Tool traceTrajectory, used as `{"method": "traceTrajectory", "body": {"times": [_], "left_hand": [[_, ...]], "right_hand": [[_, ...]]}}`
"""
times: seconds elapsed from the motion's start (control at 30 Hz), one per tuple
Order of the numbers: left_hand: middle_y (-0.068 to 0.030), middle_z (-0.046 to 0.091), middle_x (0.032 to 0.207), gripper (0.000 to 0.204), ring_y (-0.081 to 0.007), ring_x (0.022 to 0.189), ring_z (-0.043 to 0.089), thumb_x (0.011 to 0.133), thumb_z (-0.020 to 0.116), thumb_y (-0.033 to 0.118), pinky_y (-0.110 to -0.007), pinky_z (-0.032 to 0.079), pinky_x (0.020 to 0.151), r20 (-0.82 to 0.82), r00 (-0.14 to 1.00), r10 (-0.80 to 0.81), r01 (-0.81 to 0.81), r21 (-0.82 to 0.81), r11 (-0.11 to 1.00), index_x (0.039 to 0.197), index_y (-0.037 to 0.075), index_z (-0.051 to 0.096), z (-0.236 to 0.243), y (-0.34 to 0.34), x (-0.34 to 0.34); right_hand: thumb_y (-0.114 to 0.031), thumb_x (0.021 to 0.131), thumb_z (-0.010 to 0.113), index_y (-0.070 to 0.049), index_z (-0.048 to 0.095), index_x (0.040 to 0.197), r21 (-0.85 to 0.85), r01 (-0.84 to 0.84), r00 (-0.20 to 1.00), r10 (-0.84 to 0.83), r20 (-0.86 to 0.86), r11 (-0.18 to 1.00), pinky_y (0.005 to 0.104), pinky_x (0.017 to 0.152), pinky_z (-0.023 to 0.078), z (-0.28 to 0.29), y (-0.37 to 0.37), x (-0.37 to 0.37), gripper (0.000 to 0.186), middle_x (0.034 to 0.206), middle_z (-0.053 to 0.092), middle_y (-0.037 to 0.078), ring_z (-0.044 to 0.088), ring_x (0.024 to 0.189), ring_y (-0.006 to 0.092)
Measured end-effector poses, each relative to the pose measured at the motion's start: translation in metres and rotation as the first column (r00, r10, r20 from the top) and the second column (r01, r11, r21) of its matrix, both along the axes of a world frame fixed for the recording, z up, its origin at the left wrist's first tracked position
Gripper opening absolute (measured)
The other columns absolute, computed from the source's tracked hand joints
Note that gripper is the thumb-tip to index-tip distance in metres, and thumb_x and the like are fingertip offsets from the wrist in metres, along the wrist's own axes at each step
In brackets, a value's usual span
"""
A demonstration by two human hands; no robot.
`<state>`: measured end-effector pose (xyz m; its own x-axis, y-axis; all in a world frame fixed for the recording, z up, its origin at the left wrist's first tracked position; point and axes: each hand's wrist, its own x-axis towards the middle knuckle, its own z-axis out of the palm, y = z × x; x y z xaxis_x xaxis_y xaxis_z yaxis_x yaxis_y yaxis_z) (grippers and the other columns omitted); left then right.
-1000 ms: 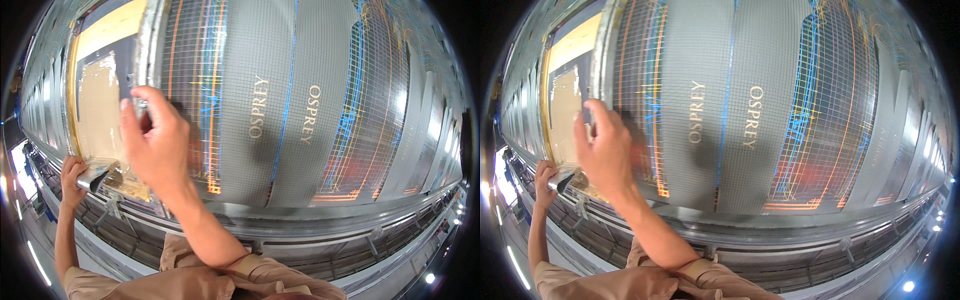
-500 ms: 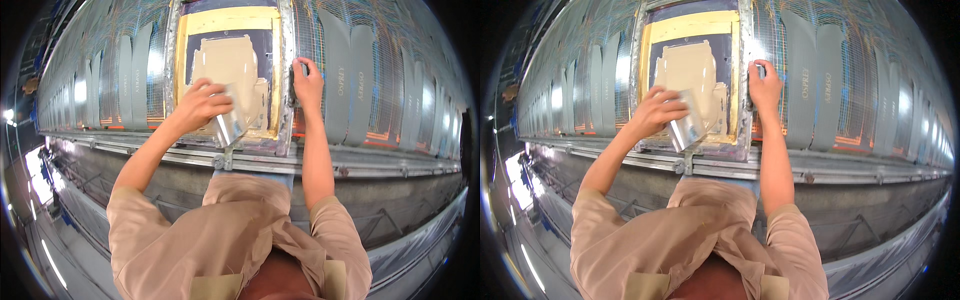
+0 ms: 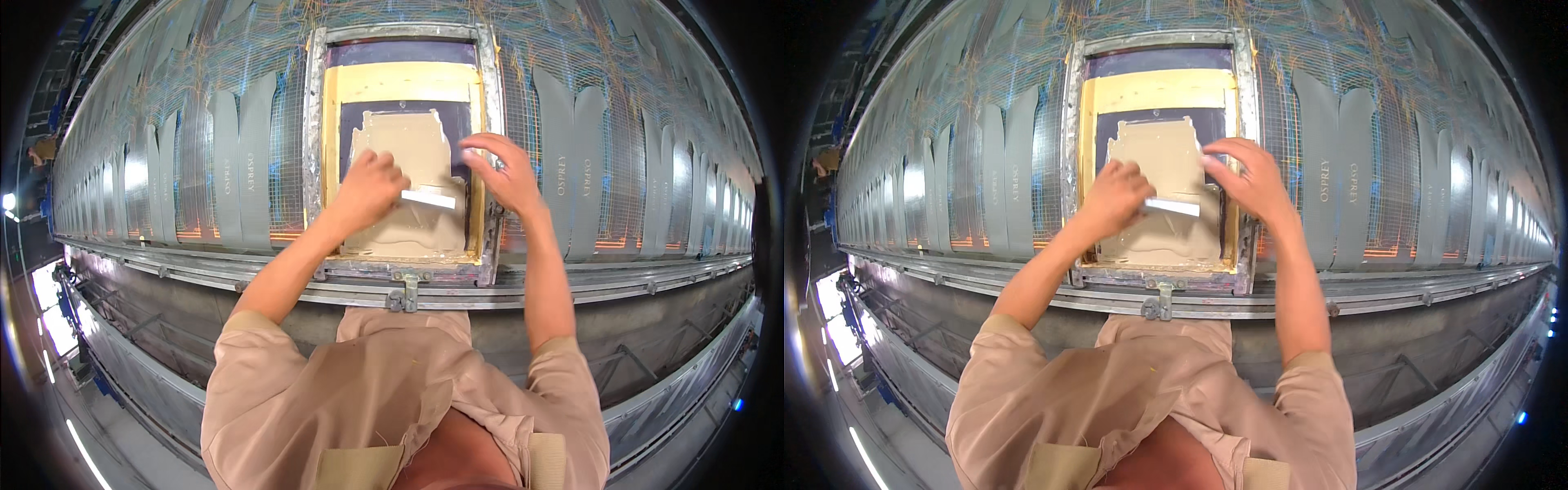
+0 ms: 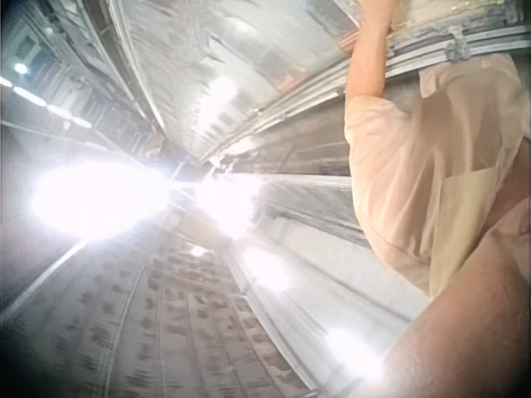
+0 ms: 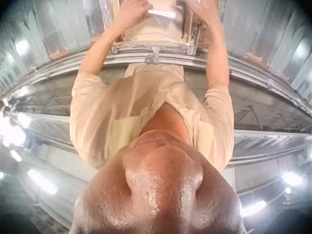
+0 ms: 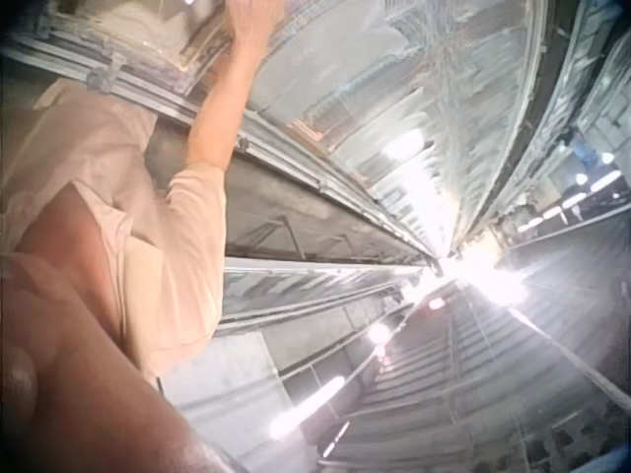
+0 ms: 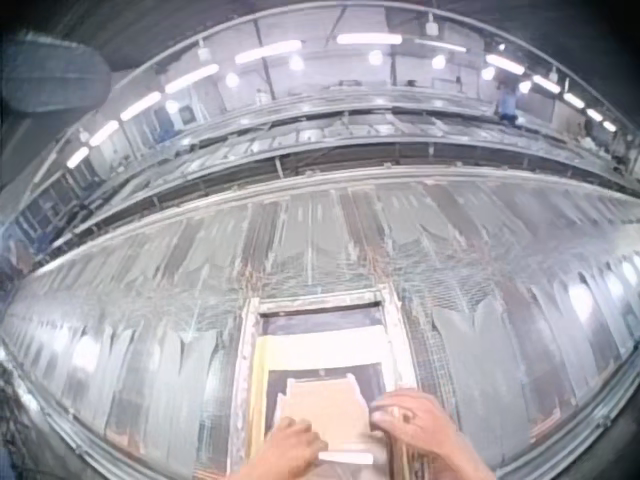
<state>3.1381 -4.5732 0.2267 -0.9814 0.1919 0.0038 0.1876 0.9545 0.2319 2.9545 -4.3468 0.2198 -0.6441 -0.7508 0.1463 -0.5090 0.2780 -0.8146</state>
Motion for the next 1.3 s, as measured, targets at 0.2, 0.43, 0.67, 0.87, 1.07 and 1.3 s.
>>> {"method": "traceTrajectory", "body": {"times": [0.2, 0.43, 0.67, 0.87, 1.07, 1.3], "left_hand": [[-0.0077, 0.071, 0.084, 0.022, -0.0319, 0.080, 0.067, 0.073, 0.084, 0.021, -0.043, 0.050, 0.075, -0.050, 0.962, 0.267, -0.259, 0.131, 0.957, 0.089, 0.011, 0.073, -0.009, -0.052, -0.063], [-0.0118, 0.072, 0.079, 0.022, -0.0350, 0.074, 0.068, 0.073, 0.085, 0.024, -0.044, 0.053, 0.073, 0.025, 0.952, 0.306, -0.306, 0.167, 0.937, 0.088, 0.010, 0.077, -0.022, -0.091, -0.107], [-0.0113, 0.072, 0.078, 0.022, -0.0350, 0.074, 0.067, 0.066, 0.084, 0.014, -0.045, 0.050, 0.073, -0.115, 0.951, 0.286, -0.248, 0.265, 0.932, 0.087, 0.010, 0.076, -0.035, -0.043, -0.038], [-0.0061, 0.071, 0.084, 0.024, -0.0282, 0.077, 0.067, 0.066, 0.081, 0.010, -0.042, 0.044, 0.075, -0.016, 0.965, 0.260, -0.247, 0.264, 0.932, 0.088, 0.013, 0.071, -0.028, 0.038, 0.074], [-0.0077, 0.070, 0.082, 0.025, -0.0301, 0.076, 0.066, 0.066, 0.084, 0.016, -0.042, 0.045, 0.075, -0.008, 0.972, 0.236, -0.233, 0.129, 0.964, 0.088, 0.012, 0.072, -0.023, -0.010, 0.006], [-0.0115, 0.072, 0.076, 0.022, -0.0349, 0.074, 0.069, 0.069, 0.085, 0.022, -0.044, 0.055, 0.075, -0.002, 0.956, 0.292, -0.291, 0.094, 0.952, 0.088, 0.014, 0.077, -0.025, -0.081, -0.103]], "right_hand": [[-0.020, 0.084, 0.076, -0.003, 0.071, 0.102, 0.303, -0.336, 0.927, 0.370, -0.060, 0.892, 0.0456, 0.082, 0.055, 0.015, -0.095, -0.029, 0.026, 0.095, 0.074, 0.018, 0.070, 0.093, 0.0381], [-0.014, 0.078, 0.074, -0.002, 0.069, 0.089, 0.400, -0.241, 0.951, 0.296, -0.083, 0.884, 0.0497, 0.080, 0.057, -0.015, -0.142, -0.053, 0.017, 0.088, 0.072, 0.024, 0.070, 0.087, 0.0420], [-0.008, 0.070, 0.075, -0.002, 0.068, 0.083, 0.375, -0.221, 0.925, 0.315, -0.211, 0.900, 0.0501, 0.071, 0.057, -0.031, -0.094, 0.012, 0.016, 0.076, 0.070, 0.022, 0.070, 0.075, 0.0422], [-0.003, 0.066, 0.074, -0.002, 0.063, 0.079, 0.275, -0.241, 0.934, 0.299, -0.196, 0.931, 0.0501, 0.074, 0.053, -0.024, -0.011, 0.124, 0.017, 0.073, 0.064, 0.017, 0.065, 0.075, 0.0385], [-0.007, 0.071, 0.077, -0.003, 0.068, 0.088, 0.359, -0.246, 0.932, 0.321, -0.167, 0.900, 0.0497, 0.075, 0.057, -0.018, -0.055, 0.054, 0.019, 0.080, 0.070, 0.021, 0.070, 0.080, 0.0411], [-0.015, 0.079, 0.078, -0.003, 0.073, 0.094, 0.468, -0.247, 0.957, 0.288, -0.016, 0.848, 0.0465, 0.080, 0.058, -0.019, -0.133, -0.051, 0.020, 0.083, 0.074, 0.021, 0.072, 0.082, 0.0401]]}}
